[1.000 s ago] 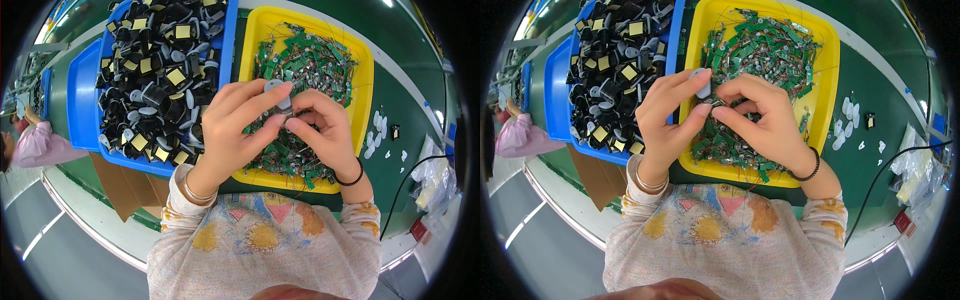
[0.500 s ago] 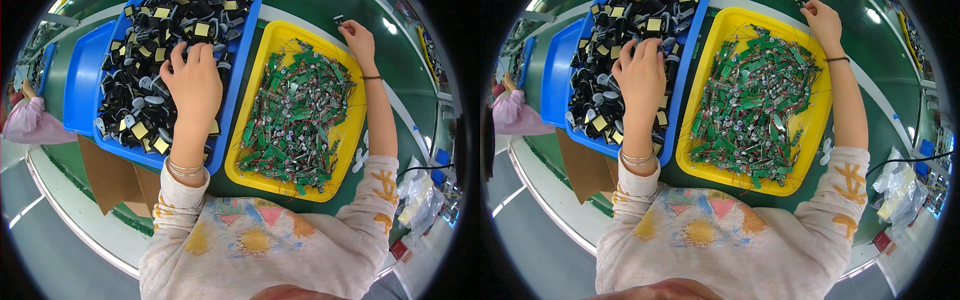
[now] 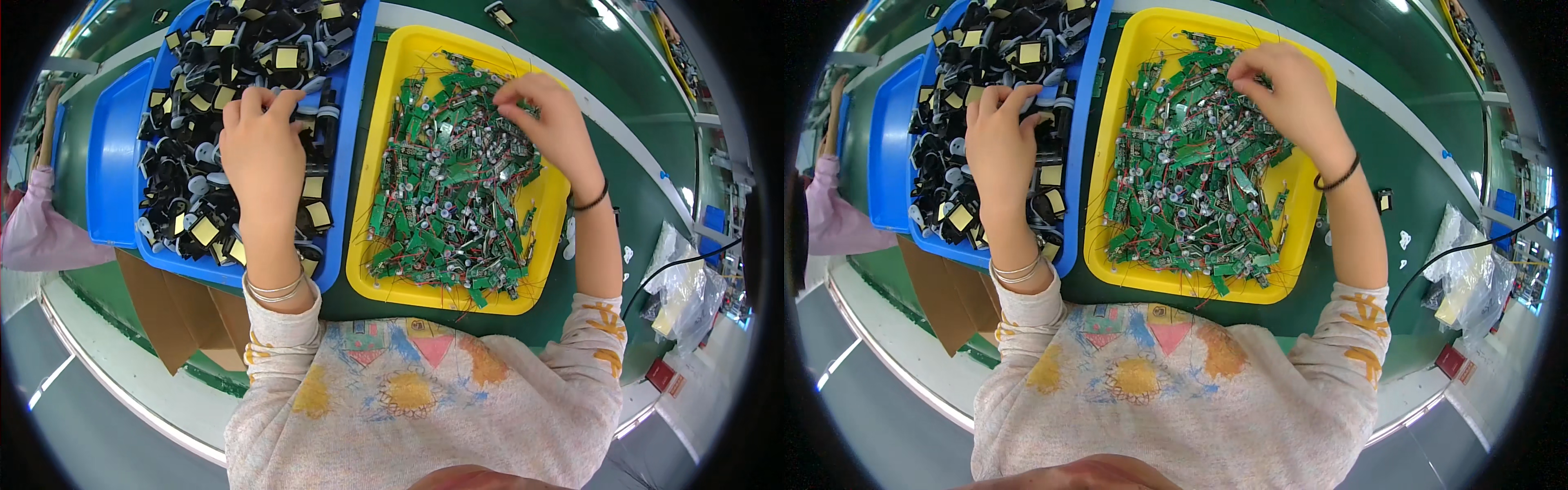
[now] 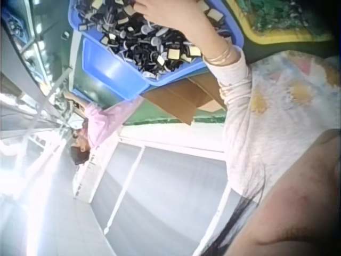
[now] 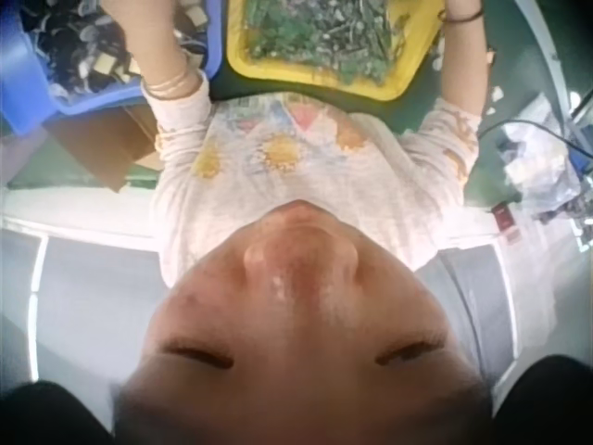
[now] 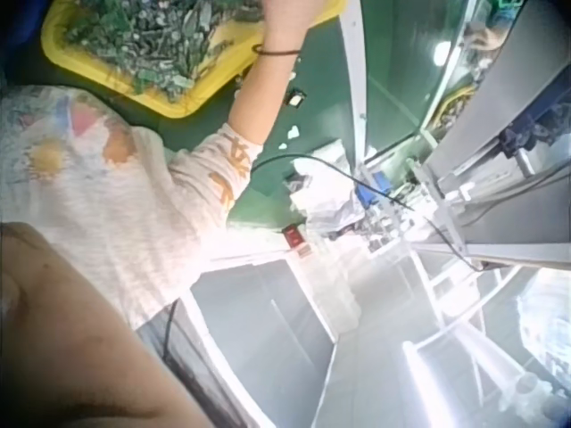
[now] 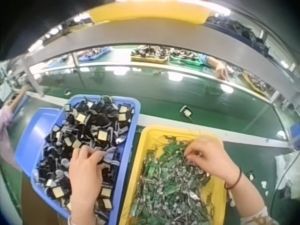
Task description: The person repeatedly picks up small black plastic housings from a blue bin and green circuit boards from a yellow bin. They insert the circuit boards into the housings and place the assembled units back into the blue bin. The process is repetitive and involves handling small electronic components by hand.
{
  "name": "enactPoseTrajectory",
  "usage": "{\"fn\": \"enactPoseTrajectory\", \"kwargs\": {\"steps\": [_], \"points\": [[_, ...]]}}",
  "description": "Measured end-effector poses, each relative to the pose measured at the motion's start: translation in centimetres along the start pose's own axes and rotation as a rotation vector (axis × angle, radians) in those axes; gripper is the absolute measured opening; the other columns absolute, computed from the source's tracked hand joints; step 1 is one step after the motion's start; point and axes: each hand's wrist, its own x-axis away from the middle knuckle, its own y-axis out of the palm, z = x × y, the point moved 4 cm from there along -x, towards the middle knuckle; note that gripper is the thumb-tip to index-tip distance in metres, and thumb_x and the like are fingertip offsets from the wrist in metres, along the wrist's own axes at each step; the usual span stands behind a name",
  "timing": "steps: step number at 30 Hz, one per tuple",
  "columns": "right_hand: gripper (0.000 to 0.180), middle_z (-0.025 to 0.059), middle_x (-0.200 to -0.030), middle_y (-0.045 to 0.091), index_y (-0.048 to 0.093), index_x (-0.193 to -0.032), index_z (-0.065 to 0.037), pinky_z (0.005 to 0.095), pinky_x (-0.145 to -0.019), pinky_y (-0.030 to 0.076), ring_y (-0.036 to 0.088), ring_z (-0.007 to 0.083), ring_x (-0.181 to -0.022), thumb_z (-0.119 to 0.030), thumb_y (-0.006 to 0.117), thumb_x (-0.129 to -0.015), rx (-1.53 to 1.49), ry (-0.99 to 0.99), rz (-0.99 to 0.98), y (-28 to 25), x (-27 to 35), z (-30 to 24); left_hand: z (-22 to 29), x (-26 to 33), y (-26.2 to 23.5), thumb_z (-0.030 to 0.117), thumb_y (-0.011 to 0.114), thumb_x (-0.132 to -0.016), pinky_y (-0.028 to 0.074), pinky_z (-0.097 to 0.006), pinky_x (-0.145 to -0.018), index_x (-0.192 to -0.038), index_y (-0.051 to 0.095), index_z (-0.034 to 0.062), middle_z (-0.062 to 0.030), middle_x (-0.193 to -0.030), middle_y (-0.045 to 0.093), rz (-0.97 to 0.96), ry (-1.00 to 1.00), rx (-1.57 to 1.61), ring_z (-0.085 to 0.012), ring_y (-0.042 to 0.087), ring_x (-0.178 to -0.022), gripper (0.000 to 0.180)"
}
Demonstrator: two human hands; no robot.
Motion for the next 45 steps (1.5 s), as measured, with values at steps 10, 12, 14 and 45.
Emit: {"fn": "enactPoseTrajectory", "kwargs": {"steps": [10, 12, 14, 45], "points": [[0.014, 0.005, -0.07, 0.052, 0.057, -0.077, -0.008, 0.0348, -0.065, 0.042, 0.051, 0.0245, -0.075, -0.013, 0.067, -0.069, 0.123, 0.192, -0.014, 0.1, 3.2, -4.5, -1.5, 0.2, -0.1, 0.011, 0.067, -0.071, 0.044, -0.034, -0.068, -0.09, 0.062, 0.0127, -0.0032, -0.091, 0.057, 0.037, 0.061, 0.018, -0.0239, 0.054, -0.083, 0.02], [0.014, 0.0055, -0.073, 0.053, 0.057, -0.077, -0.007, 0.0349, -0.067, 0.043, 0.051, 0.0247, -0.077, -0.011, 0.067, -0.068, 0.023, 0.126, -0.018, 0.5, 3.5, -5.1, -1.3, 0.4, 0.6, 0.011, 0.066, -0.072, 0.044, -0.035, -0.07, -0.091, 0.062, 0.013, -0.0027, -0.096, 0.057, 0.019, 0.084, -0.001, -0.0238, 0.055, -0.086, 0.02], [0.015, 0.0059, -0.076, 0.053, 0.058, -0.078, -0.007, 0.0348, -0.069, 0.043, 0.051, 0.0248, -0.079, -0.01, 0.067, -0.067, -0.031, 0.053, -0.028, 0.9, 3.7, -5.8, -1.1, 0.4, 0.9, 0.011, 0.065, -0.072, 0.044, -0.036, -0.071, -0.093, 0.062, 0.0132, -0.0027, -0.099, 0.056, -0.02, 0.075, -0.011, -0.0236, 0.056, -0.088, 0.021], [0.01, 0.0061, -0.088, 0.059, 0.053, -0.091, -0.002, 0.0265, -0.071, 0.046, 0.057, 0.0122, -0.076, -0.011, 0.055, -0.086, -1.779, 0.231, -0.039, 4.6, 4.5, -7.6, 5.7, 1.6, -1.1, -0.006, 0.05, -0.077, 0.041, -0.018, -0.059, -0.095, 0.054, -0.0007, -0.0059, -0.079, 0.059, -0.02, -0.034, 1.385, -0.0075, 0.055, -0.068, 0.019]]}}
